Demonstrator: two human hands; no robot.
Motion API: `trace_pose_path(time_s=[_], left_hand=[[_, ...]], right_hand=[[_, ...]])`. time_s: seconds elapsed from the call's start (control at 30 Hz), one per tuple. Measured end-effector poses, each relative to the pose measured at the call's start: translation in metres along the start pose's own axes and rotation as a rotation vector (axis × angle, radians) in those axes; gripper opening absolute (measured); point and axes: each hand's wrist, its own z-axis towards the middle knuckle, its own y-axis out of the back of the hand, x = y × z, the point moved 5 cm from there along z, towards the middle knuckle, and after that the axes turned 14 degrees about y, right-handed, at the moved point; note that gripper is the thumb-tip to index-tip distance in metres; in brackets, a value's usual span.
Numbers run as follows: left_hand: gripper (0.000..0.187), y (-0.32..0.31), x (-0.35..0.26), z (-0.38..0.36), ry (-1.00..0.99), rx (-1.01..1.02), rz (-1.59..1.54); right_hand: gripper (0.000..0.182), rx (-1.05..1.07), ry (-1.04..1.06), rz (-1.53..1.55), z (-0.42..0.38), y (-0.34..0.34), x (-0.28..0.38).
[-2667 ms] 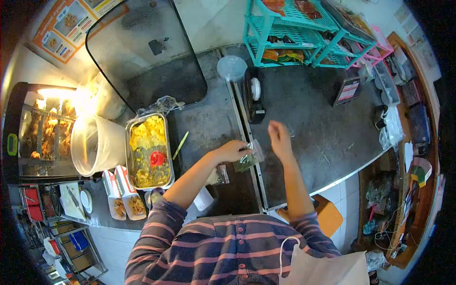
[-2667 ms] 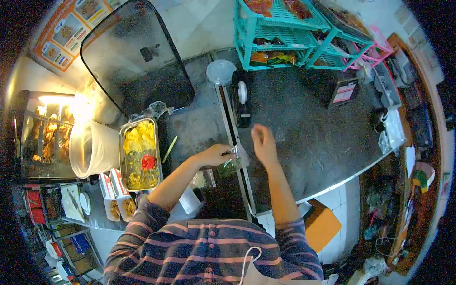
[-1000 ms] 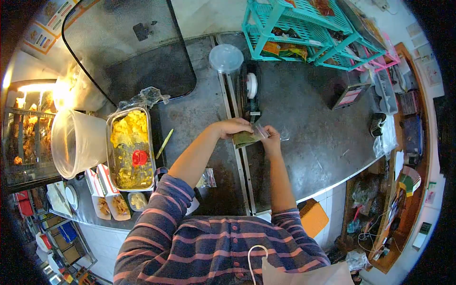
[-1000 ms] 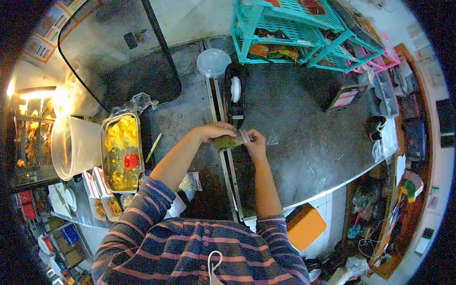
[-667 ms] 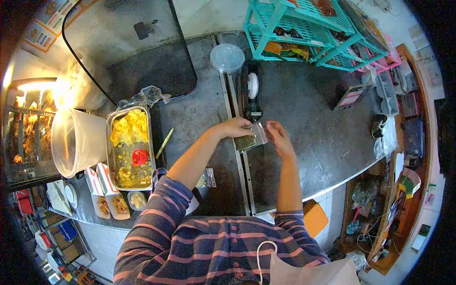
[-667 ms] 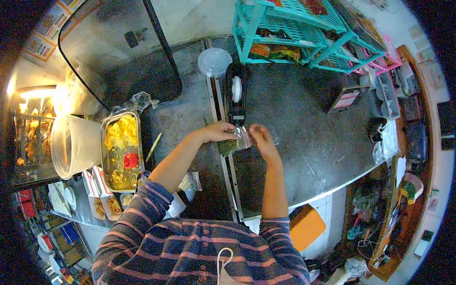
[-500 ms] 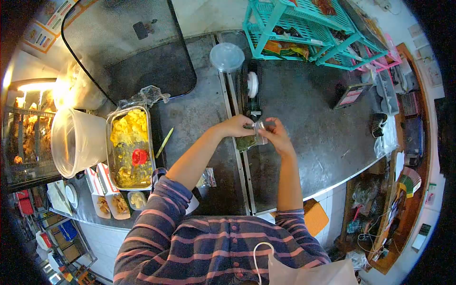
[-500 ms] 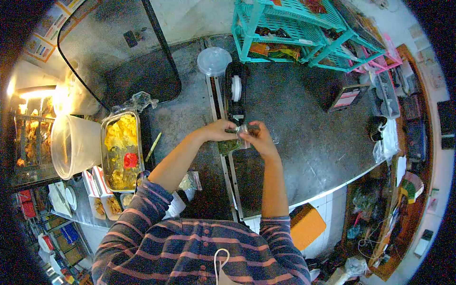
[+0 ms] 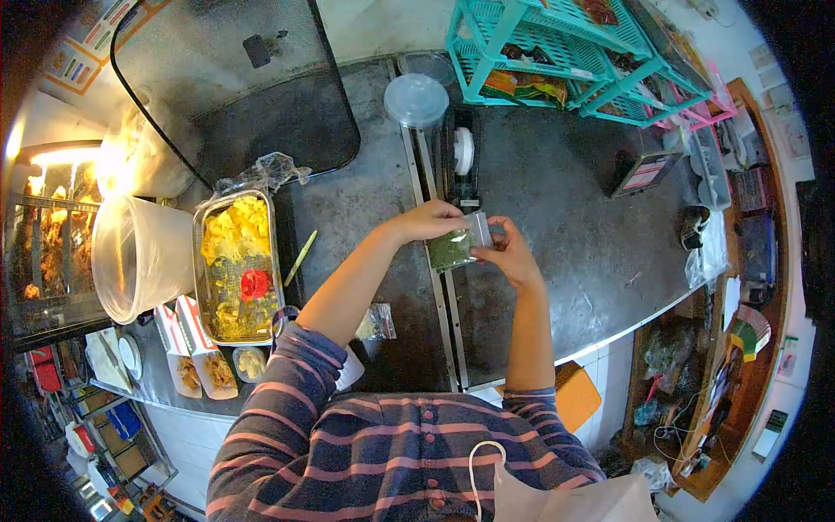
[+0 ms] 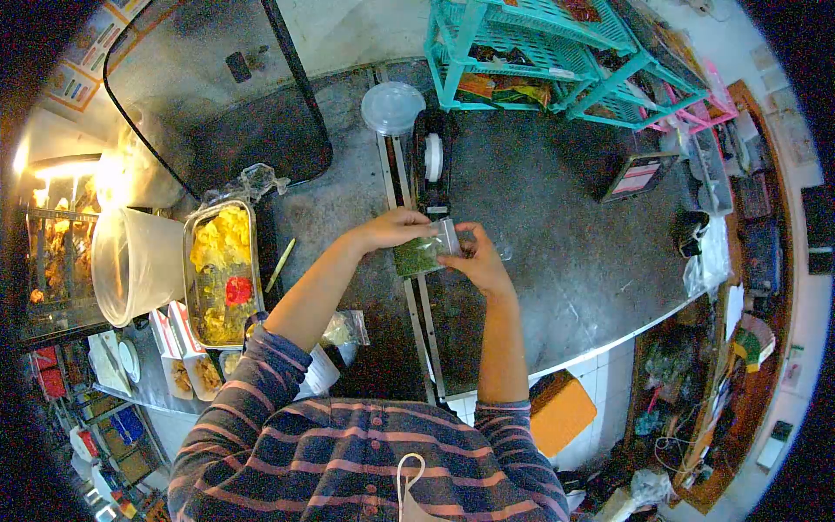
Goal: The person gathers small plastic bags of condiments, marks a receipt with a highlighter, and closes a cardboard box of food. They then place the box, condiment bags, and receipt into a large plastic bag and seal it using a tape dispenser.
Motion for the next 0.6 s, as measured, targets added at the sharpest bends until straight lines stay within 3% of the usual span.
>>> trace_pose_path(time_s=[0.1,0.3,0.33,0.4,0.6], left_hand=[[0.034,0.0,-0.001,0.001,-0.139,-0.121,0.164],[0.027,0.002,-0.006,-0.002,-0.227,-0.126,0.158],[0.026,0.002,-0.005,-0.001,-0.23,-0.127,0.16],[0.026,0.002,-0.003,0.001,-0.235,-0.125,0.166],[0.026,-0.001,-0.002,-0.008,-0.175,-0.151,0.146]], right_hand=[[0.056,0.011,-0.01,0.003,0.002,0.0,-0.002],[0.026,-0.064,0.109,-0.006,0.015,-0.002,0.001],[0.024,-0.11,0.041,0.059,0.019,0.0,-0.007],[0.027,-0.204,-0.094,0.19,0.024,0.004,-0.022],[0.033,-0.276,-0.118,0.333,0.019,-0.01,-0.013]])
